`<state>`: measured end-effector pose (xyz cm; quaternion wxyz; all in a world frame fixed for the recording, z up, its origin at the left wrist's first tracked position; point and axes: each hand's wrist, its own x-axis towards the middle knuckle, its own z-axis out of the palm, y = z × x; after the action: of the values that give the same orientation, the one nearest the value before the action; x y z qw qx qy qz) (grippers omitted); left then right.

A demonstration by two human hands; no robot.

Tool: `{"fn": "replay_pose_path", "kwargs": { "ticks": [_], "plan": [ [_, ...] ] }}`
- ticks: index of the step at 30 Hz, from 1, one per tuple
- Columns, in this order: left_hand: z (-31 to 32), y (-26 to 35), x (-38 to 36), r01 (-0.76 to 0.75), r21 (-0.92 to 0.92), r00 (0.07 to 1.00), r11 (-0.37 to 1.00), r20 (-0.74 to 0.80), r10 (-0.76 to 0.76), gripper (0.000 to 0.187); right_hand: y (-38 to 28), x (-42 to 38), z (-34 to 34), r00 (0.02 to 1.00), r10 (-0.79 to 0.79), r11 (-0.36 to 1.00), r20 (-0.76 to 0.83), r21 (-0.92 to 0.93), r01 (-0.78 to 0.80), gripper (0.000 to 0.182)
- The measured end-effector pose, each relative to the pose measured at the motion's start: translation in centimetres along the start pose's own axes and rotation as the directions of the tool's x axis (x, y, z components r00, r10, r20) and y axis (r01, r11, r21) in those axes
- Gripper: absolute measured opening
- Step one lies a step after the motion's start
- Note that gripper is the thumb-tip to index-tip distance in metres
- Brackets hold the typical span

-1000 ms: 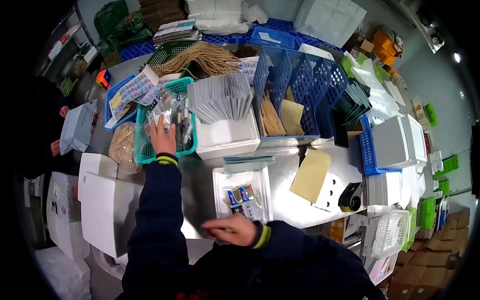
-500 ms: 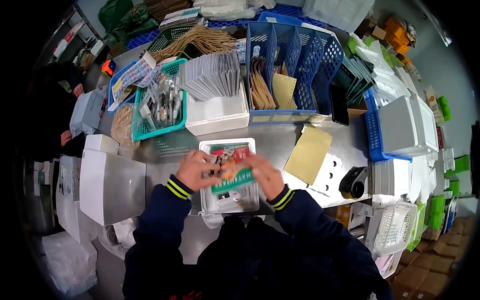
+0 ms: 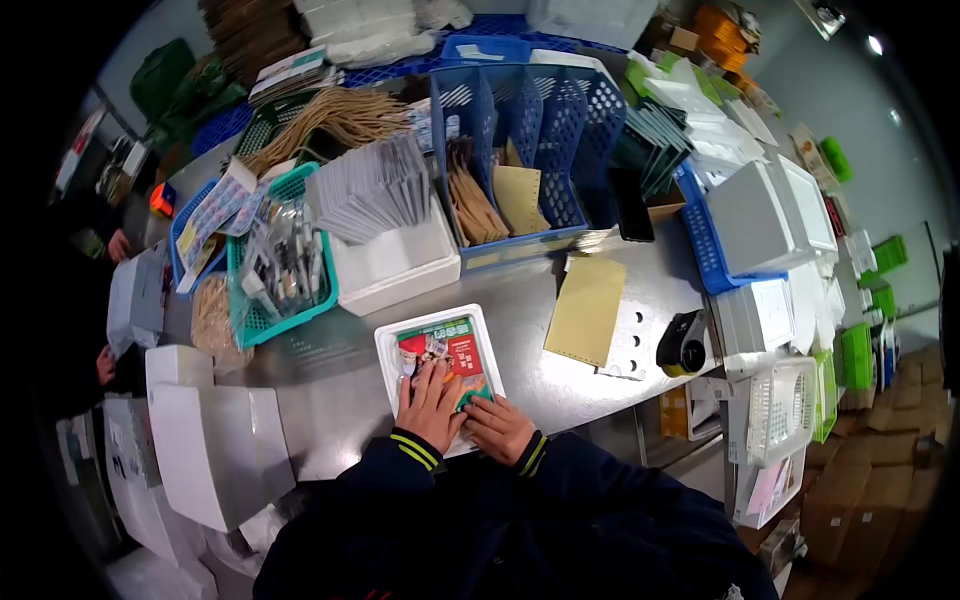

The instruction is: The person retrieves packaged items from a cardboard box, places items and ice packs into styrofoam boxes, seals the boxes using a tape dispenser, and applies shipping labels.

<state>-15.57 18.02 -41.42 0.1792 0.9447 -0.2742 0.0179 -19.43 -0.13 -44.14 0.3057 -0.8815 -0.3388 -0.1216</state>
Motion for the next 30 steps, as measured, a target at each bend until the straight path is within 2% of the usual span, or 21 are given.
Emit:
{"fn": "replay_pose_path", "kwargs": {
  "ticks": [3, 5, 9, 10, 11, 12, 14, 16, 17, 18, 20, 21, 22, 23, 24, 25, 26, 27, 28, 29, 30],
  "plan": [
    [-1.3, -0.3, -0.2, -0.034, -0.068, 0.992, 0.997, 0.116, 0.042, 0.064, 0.3, 0.2, -0.6, 0.999, 0.009, 0.999, 0.038, 0.049, -0.011, 0.026],
    [-2.8, -0.6, -0.2, -0.057, -0.103, 0.953, 0.993, 0.292, 0.086, 0.087, 0.6, 0.1, 0.1, 0.999, 0.049, 0.994, 0.014, 0.098, -0.05, 0.023],
    [-1.5, -1.0, -0.5, -0.112, -0.073, 0.96, 0.991, 0.249, 0.127, 0.094, 0.5, 0.6, -1.4, 0.999, 0.039, 0.978, 0.002, 0.204, -0.039, 0.025],
    [-2.0, -0.8, -0.4, -0.085, -0.105, 0.95, 0.991, 0.292, 0.113, 0.094, 0.9, 0.0, -2.1, 0.997, 0.074, 0.952, -0.01, 0.297, -0.068, 0.024],
    [-0.7, -2.3, -1.1, -0.133, -0.081, 0.951, 0.988, 0.271, 0.151, 0.095, 1.2, -0.3, -2.8, 0.993, 0.115, 0.912, -0.011, 0.397, -0.101, 0.024],
    [-0.8, -2.2, -1.2, -0.134, -0.037, 0.944, 0.99, 0.299, 0.139, 0.095, 2.3, -1.7, -3.4, 0.975, 0.211, 0.924, -0.073, 0.341, -0.174, 0.024],
    [-0.5, -2.3, -1.5, -0.143, 0.005, 0.945, 0.99, 0.299, 0.135, 0.093, 5.3, -4.5, -7.5, 0.874, 0.424, 0.904, -0.237, 0.17, -0.392, 0.03],
    [-0.3, -1.9, -1.1, -0.143, 0.052, 0.951, 0.988, 0.285, 0.123, 0.094, 10.1, -8.4, -13.6, 0.685, 0.577, 0.792, -0.446, 0.098, -0.603, 0.033],
    [-0.3, -1.6, -1.1, -0.137, 0.065, 0.95, 0.988, 0.291, 0.113, 0.095, 13.3, -11.0, -16.3, 0.571, 0.606, 0.714, -0.553, 0.063, -0.697, 0.037],
    [0.4, -2.5, -0.7, -0.139, 0.113, 0.926, 0.984, 0.367, 0.089, 0.096, 15.9, -12.1, -20.5, 0.535, 0.648, 0.558, -0.542, -0.141, -0.818, 0.043],
    [0.6, -2.4, -0.4, -0.147, 0.124, 0.925, 0.981, 0.369, 0.092, 0.096, 22.2, -16.0, -26.7, 0.504, 0.374, 0.388, -0.779, -0.362, -0.848, 0.057],
    [0.7, -2.7, -0.8, -0.153, 0.126, 0.925, 0.98, 0.368, 0.097, 0.095, 24.9, -17.9, -28.8, 0.371, 0.507, 0.197, -0.778, -0.314, -0.929, 0.064],
    [1.8, -4.0, -1.4, -0.265, 0.306, 0.925, 0.914, 0.348, 0.152, 0.096, 26.9, -18.5, -30.8, 0.289, 0.564, 0.028, -0.773, -0.331, -0.943, 0.069],
    [1.3, -3.1, -0.8, -0.253, 0.312, 0.927, 0.916, 0.35, 0.137, 0.096, 29.0, -19.7, -32.5, 0.2, 0.604, -0.146, -0.772, -0.354, -0.924, 0.074],
    [0.4, -2.4, -0.5, -0.22, 0.214, 0.926, 0.952, 0.352, 0.135, 0.094, 33.4, -23.0, -34.2, 0.051, 0.689, -0.255, -0.723, -0.308, -0.916, 0.069],
    [-0.3, -1.8, -0.3, -0.179, 0.116, 0.927, 0.977, 0.352, 0.128, 0.092, 34.8, -23.5, -34.6, -0.045, 0.734, -0.325, -0.678, -0.292, -0.899, 0.062],
    [-0.2, -1.8, -0.7, -0.161, 0.156, 0.937, 0.975, 0.334, 0.102, 0.094, 34.4, -22.2, -35.5, -0.141, 0.769, -0.394, -0.624, -0.288, -0.873, 0.054],
    [0.4, -2.3, -1.5, -0.132, 0.2, 0.947, 0.971, 0.314, 0.064, 0.096, 33.3, -21.0, -35.9, -0.174, 0.791, -0.415, -0.587, -0.306, -0.857, 0.045],
    [0.0, -1.9, -1.1, -0.127, 0.164, 0.948, 0.978, 0.312, 0.071, 0.093, 32.7, -20.2, -36.3, -0.133, 0.827, -0.363, -0.547, -0.337, -0.868, 0.045],
    [-0.4, -1.5, -0.8, -0.123, 0.128, 0.948, 0.984, 0.309, 0.078, 0.09, 32.9, -20.7, -36.9, -0.143, 0.835, -0.395, -0.531, -0.399, -0.827, 0.037],
    [-0.3, -0.6, -1.0, -0.056, 0.165, 0.962, 0.985, 0.274, 0.009, 0.085, 33.8, -22.0, -37.5, -0.149, 0.842, -0.423, -0.519, -0.462, -0.78, 0.03]
  ]
}}
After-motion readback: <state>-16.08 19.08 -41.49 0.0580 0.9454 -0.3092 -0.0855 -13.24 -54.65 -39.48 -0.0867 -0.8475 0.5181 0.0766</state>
